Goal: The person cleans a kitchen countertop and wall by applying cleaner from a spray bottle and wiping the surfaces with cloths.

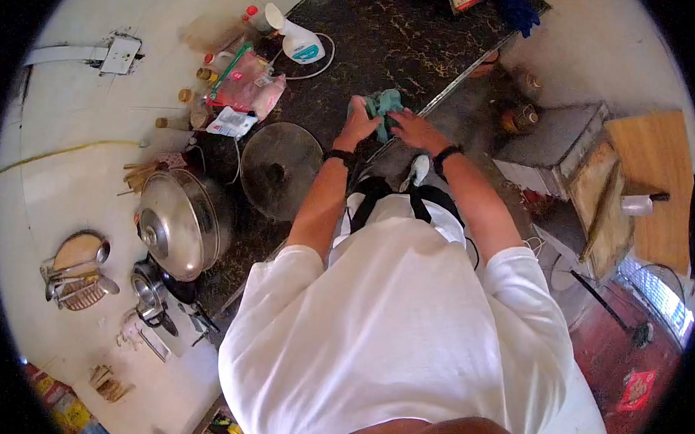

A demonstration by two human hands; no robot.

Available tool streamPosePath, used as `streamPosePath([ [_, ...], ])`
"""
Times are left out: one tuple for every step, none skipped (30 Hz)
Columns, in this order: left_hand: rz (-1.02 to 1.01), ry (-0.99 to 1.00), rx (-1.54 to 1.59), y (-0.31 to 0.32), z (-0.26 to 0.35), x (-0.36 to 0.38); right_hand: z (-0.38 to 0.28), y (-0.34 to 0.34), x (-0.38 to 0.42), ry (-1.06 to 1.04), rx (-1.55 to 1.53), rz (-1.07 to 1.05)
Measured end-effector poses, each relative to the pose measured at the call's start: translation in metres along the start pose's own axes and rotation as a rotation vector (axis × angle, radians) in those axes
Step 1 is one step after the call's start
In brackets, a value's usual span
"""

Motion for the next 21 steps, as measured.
streamPosePath([
  [0.035, 0.087, -0.047, -0.002, 0.009, 0.003, 0.006, 0.006, 0.004, 0.03, -0.056, -0.02],
  [0.068, 0.176, -0.094, -0.003, 0.018, 0.008, 0.01, 0.02, 0.002, 0.004, -0.139, 0.013],
  [0.07, 0.172, -0.094, -0.002, 0.007, 0.008, 0.013, 0.028, -0.001, 0.001, -0.14, 0.009],
  [0.046, 0.337, -0.15, 0.003, -0.007, 0.008, 0.015, 0.034, -0.002, -0.023, -0.241, -0.035],
  [0.025, 0.506, -0.208, 0.005, -0.012, 0.007, 0.017, 0.034, -0.004, -0.047, -0.339, -0.077],
  [0.025, 0.506, -0.207, 0.003, -0.012, 0.009, 0.027, 0.023, -0.014, -0.047, -0.338, -0.078],
  [-0.049, 0.346, -0.287, 0.005, -0.019, 0.016, 0.042, 0.011, -0.027, 0.013, -0.494, -0.181],
  [-0.132, 0.184, -0.371, 0.008, -0.029, 0.024, 0.045, 0.006, -0.028, 0.075, -0.657, -0.281],
  [-0.146, 0.186, -0.379, 0.009, -0.032, 0.025, 0.015, -0.041, 0.0, 0.203, -0.888, -0.157],
  [-0.086, 0.159, -0.462, 0.011, -0.033, 0.021, 0.0, -0.067, 0.015, 0.191, -1.142, 0.075],
  [-0.026, 0.129, -0.534, 0.016, -0.035, 0.02, -0.005, -0.086, 0.021, -0.015, -1.425, 0.24],
  [-0.041, 0.134, -0.522, 0.02, -0.034, 0.014, -0.006, -0.093, 0.023, -0.16, -1.625, 0.362],
  [0.022, 0.169, -0.501, 0.018, -0.028, 0.001, -0.008, -0.1, 0.021, -0.291, -1.793, 0.35],
  [0.072, 0.199, -0.48, 0.019, -0.025, -0.006, -0.011, -0.105, 0.022, -0.42, -1.966, 0.345],
  [0.03, 0.197, -0.465, 0.02, -0.02, -0.005, -0.015, -0.112, 0.025, -0.512, -2.037, 0.373],
  [-0.034, 0.163, -0.441, 0.013, -0.012, -0.006, -0.019, -0.113, 0.028, -0.53, -2.04, 0.431],
  [-0.084, 0.136, -0.419, 0.009, -0.009, -0.008, -0.022, -0.119, 0.03, -0.562, -2.029, 0.482],
  [-0.086, 0.149, -0.408, 0.006, -0.013, -0.008, -0.03, -0.13, 0.037, -0.556, -2.014, 0.491],
  [-0.078, 0.169, -0.381, 0.002, -0.022, -0.004, -0.041, -0.136, 0.042, -0.51, -2.187, 0.49],
  [-0.071, 0.18, -0.359, -0.002, -0.034, 0.005, -0.05, -0.135, 0.044, -0.459, -2.369, 0.483],
  [-0.066, 0.177, -0.36, -0.005, -0.047, 0.014, -0.047, -0.129, 0.037, -0.46, -2.37, 0.476],
])
Point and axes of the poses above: each hand's wrist, its own x-axis away from the middle knuckle, its own y-axis out of the palm, z = x × y, the point moved 4 cm from there along -x, towards the middle knuckle, and after that the axes turned 6 degrees about -z, right-handed, at the moved point
